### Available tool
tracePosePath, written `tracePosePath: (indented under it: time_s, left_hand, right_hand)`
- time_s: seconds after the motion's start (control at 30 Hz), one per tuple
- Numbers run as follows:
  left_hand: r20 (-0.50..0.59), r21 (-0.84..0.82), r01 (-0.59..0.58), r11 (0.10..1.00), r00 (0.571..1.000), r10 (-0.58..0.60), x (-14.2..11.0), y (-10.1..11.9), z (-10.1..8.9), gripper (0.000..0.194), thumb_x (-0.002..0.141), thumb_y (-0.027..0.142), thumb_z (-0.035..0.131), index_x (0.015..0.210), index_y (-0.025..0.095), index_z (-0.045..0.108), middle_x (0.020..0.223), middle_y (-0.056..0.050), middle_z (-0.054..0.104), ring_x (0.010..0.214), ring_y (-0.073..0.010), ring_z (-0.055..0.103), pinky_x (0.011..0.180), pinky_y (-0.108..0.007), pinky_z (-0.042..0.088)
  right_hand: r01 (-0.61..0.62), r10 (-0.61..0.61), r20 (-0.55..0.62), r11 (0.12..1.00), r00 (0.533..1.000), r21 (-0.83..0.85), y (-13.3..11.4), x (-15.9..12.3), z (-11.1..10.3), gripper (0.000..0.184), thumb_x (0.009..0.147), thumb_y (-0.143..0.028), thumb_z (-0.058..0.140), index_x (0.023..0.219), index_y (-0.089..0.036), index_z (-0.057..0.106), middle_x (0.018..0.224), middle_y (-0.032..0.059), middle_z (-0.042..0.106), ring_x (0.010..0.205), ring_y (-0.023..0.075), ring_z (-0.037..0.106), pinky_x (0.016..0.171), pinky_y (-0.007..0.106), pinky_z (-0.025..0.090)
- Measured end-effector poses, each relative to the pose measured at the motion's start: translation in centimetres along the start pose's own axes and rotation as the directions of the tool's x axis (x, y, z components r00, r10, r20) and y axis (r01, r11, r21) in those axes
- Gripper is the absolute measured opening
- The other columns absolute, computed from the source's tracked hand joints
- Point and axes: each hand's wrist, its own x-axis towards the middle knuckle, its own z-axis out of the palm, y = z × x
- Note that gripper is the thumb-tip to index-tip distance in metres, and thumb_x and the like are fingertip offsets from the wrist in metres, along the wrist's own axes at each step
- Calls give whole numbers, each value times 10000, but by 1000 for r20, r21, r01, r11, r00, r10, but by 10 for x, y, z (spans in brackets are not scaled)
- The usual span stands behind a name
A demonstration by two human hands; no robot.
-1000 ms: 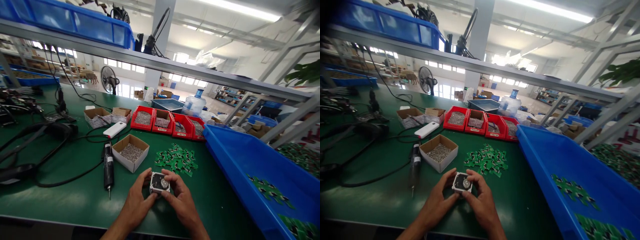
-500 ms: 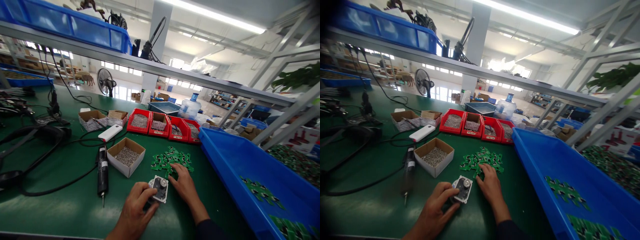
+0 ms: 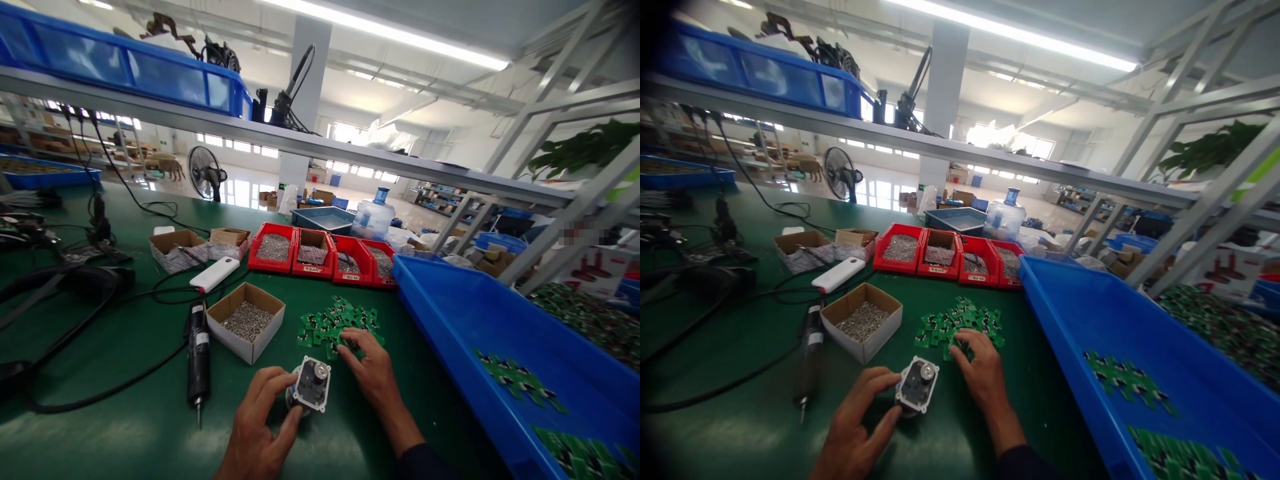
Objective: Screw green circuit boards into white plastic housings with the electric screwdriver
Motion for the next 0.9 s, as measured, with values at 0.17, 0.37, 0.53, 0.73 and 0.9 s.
tracePosePath:
  time_s: [0.17,0.37,0.53,0.73,0.9]
  left_hand:
    - [0,-87,-34,996,999,34,25,9,-6,253,934,188,616,1175,265,605,1058,-35,653,934,-159,667,832,-250,570]
    - [300,-144,-218,965,920,252,53,13,-15,268,963,86,538,1157,249,625,1038,-52,640,951,-144,646,824,-227,545]
    - [197,-109,-289,951,931,306,57,11,-21,198,940,77,565,1049,226,638,1015,-52,624,925,-143,652,800,-219,554]
    - [146,28,-331,943,935,324,55,9,-20,178,932,49,553,1014,199,602,983,-49,660,905,-139,676,809,-215,554]
    - [269,134,-433,891,882,388,44,12,-11,148,949,77,543,1021,178,623,954,-67,665,840,-172,649,743,-273,556]
  right_hand:
    - [84,-101,50,961,994,262,-51,-18,-20,417,881,-285,688,1284,-235,593,1219,76,687,1078,232,659,895,355,553]
    - [51,-165,244,908,956,415,-84,-24,-33,688,815,-193,737,1438,-283,459,1254,49,690,1140,225,656,1031,390,499]
    - [6,-173,304,876,937,482,-81,-23,-35,793,770,-234,772,1478,-276,418,1378,69,621,1250,254,595,1095,429,457]
    - [-39,-68,356,958,932,285,-72,-28,-23,864,686,-196,780,1480,-224,438,1508,95,496,1382,285,466,1180,443,356]
    - [-46,-92,385,941,918,335,-70,-29,-15,693,735,-145,711,1395,-238,521,1376,62,609,1253,234,579,1104,367,435]
